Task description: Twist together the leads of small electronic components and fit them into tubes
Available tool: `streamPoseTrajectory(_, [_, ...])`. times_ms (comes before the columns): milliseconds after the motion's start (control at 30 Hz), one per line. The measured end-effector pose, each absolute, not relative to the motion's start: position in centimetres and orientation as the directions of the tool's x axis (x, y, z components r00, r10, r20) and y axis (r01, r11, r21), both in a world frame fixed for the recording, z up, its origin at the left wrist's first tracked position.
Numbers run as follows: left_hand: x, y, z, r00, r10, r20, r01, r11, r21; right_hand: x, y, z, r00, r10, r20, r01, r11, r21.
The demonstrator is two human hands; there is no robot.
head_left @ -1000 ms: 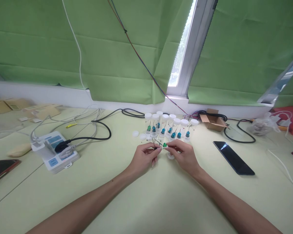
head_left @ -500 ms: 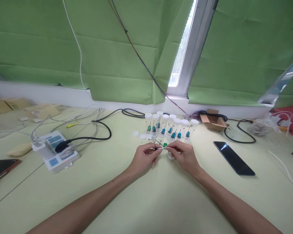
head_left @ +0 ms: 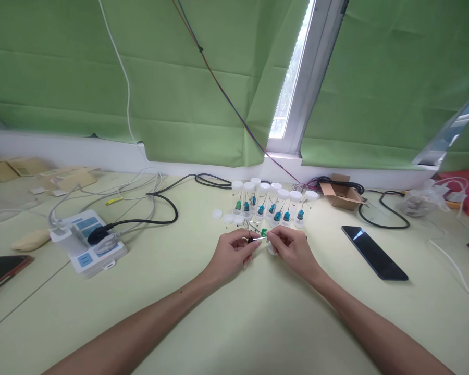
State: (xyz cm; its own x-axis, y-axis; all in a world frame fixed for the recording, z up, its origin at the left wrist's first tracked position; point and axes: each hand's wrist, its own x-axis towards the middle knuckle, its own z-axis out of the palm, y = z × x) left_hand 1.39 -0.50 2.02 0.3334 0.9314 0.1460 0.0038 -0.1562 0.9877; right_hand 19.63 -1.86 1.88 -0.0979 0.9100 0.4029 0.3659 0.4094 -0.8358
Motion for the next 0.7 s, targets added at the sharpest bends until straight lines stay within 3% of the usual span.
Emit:
streamPoseTrajectory(433, [1.35,-0.48,1.79,0.321,0.911,0.259,0.034,-0.284,0.958,19.22,-1.83,2.33,-0.099,0.977,0.19,0.062,0.197,-0.978])
streamPoseTrajectory(700, [1.42,-0.51,1.78,0.316,0.912,0.261,0.027,-0.284,0.959,19.13,-1.88,2.45,-0.106,0.982,0.159,-0.004,0.16,-0.987])
